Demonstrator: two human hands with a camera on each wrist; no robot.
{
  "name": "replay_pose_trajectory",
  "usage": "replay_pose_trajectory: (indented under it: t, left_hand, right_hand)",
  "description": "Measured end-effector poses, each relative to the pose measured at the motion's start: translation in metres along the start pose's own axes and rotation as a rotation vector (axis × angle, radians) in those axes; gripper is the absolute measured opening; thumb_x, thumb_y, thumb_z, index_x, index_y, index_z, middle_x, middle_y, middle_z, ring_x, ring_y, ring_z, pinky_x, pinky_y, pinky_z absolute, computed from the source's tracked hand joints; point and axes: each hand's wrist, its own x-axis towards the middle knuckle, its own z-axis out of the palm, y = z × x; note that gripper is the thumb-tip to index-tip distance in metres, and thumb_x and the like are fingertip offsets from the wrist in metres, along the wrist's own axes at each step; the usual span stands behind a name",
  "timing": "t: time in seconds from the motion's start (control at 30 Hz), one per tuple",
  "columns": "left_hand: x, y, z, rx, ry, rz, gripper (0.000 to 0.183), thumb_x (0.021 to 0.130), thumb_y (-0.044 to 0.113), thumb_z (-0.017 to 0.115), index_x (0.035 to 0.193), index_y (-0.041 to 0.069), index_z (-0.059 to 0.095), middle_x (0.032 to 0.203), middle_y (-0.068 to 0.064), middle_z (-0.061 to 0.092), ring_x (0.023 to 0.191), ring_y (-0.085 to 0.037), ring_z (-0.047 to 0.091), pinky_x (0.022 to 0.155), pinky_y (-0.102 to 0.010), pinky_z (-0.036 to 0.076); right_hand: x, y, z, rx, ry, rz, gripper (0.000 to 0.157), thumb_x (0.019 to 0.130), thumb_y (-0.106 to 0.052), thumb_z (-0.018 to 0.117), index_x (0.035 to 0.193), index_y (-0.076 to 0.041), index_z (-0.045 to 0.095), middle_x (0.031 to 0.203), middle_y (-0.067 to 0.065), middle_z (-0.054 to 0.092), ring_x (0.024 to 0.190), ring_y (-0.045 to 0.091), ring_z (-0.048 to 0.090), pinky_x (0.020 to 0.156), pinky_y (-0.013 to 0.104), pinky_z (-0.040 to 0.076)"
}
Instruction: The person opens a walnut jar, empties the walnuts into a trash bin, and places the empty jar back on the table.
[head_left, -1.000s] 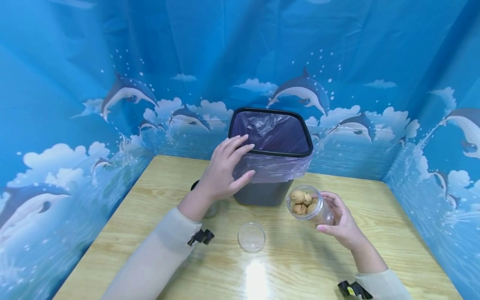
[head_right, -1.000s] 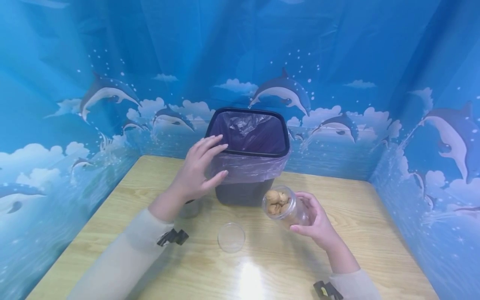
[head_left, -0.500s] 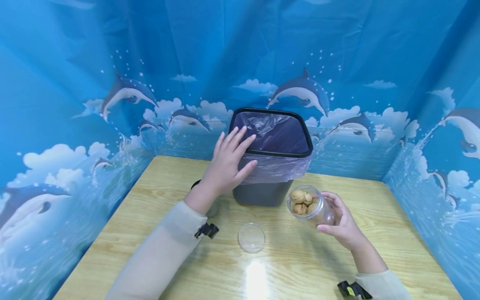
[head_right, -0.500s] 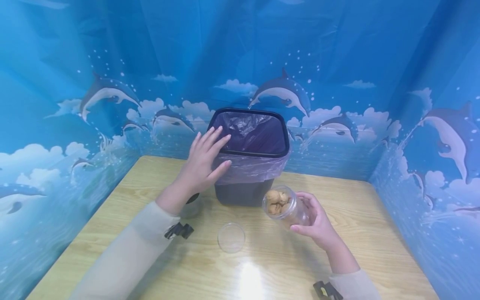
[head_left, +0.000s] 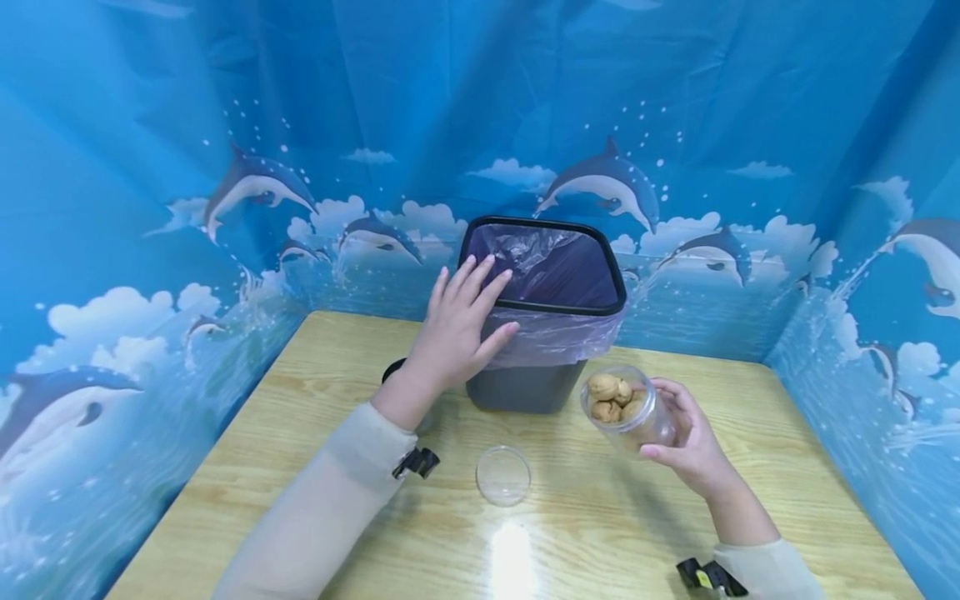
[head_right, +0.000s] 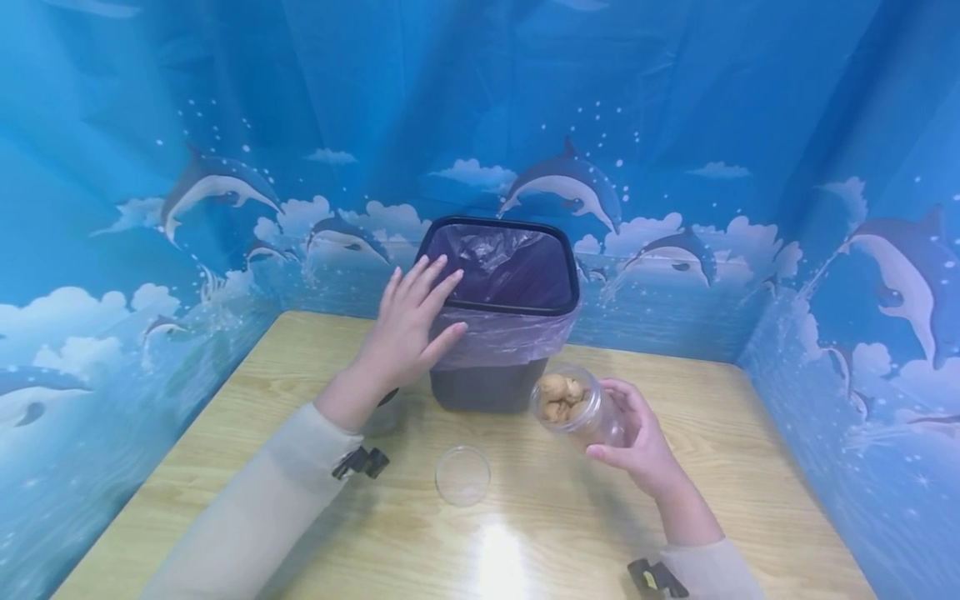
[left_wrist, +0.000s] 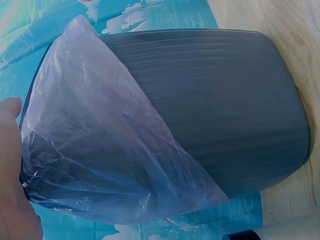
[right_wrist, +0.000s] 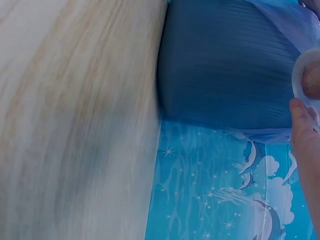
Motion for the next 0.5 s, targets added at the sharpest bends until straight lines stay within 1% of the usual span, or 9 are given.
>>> replay_pose_trajectory:
  t: [0.07, 0.17, 0.27, 0.33, 0.4, 0.5]
  left_hand:
    - [-0.0002, 0.0001, 0.0006, 0.003, 0.001, -0.003, 0.07, 0.102, 0.057, 0.043, 0.16, 0.023, 0.026, 0.167, -0.006, 0.015, 0.153, -0.029, 0.007, 0.121, -0.057, 0.004]
    - [-0.0004, 0.0003, 0.0007, -0.012, 0.006, -0.004, 0.069, 0.101, 0.057, 0.044, 0.159, 0.022, 0.028, 0.167, -0.006, 0.016, 0.153, -0.031, 0.009, 0.121, -0.056, 0.001]
    - [0.0, 0.0006, 0.0004, -0.009, 0.009, -0.005, 0.069, 0.102, 0.057, 0.044, 0.159, 0.022, 0.03, 0.167, -0.006, 0.016, 0.153, -0.031, 0.011, 0.121, -0.056, 0.003]
    - [0.0002, 0.0012, -0.0004, -0.012, 0.003, -0.009, 0.068, 0.101, 0.057, 0.044, 0.159, 0.022, 0.03, 0.167, -0.005, 0.016, 0.153, -0.03, 0.01, 0.121, -0.057, 0.004]
    - [0.0002, 0.0016, -0.0008, -0.01, -0.004, -0.014, 0.068, 0.101, 0.057, 0.044, 0.159, 0.023, 0.03, 0.167, -0.005, 0.016, 0.153, -0.029, 0.009, 0.12, -0.058, 0.005]
    - [-0.0004, 0.0022, -0.0012, -0.021, -0.018, -0.025, 0.068, 0.101, 0.057, 0.044, 0.158, 0.023, 0.031, 0.167, -0.005, 0.015, 0.153, -0.028, 0.006, 0.121, -0.057, 0.004]
  right_hand:
    - [0.0003, -0.0009, -0.0003, 0.004, 0.004, -0.004, 0.082, 0.071, 0.022, 0.066, 0.144, -0.006, 0.043, 0.137, 0.003, 0.055, 0.117, 0.017, 0.055, 0.091, 0.027, 0.052]
    - [0.0009, -0.0019, -0.0012, 0.016, 0.003, 0.0, 0.082, 0.072, 0.022, 0.065, 0.144, -0.01, 0.044, 0.137, 0.001, 0.055, 0.117, 0.016, 0.056, 0.091, 0.027, 0.052]
    - [0.002, -0.0024, -0.003, 0.032, 0.007, -0.004, 0.082, 0.072, 0.023, 0.064, 0.144, -0.011, 0.044, 0.136, 0.001, 0.055, 0.116, 0.015, 0.056, 0.091, 0.026, 0.053]
    - [0.0033, -0.0034, -0.0038, 0.041, 0.011, -0.013, 0.082, 0.073, 0.023, 0.065, 0.145, -0.012, 0.044, 0.136, 0.001, 0.055, 0.117, 0.014, 0.056, 0.091, 0.026, 0.052]
    - [0.0048, -0.0043, -0.0044, 0.068, 0.01, -0.036, 0.082, 0.074, 0.023, 0.065, 0.145, -0.011, 0.043, 0.136, 0.002, 0.054, 0.117, 0.015, 0.056, 0.091, 0.025, 0.053]
    - [0.0083, -0.006, -0.0039, 0.114, 0.003, -0.075, 0.079, 0.076, 0.022, 0.065, 0.145, -0.008, 0.042, 0.137, 0.004, 0.053, 0.117, 0.016, 0.056, 0.091, 0.025, 0.053]
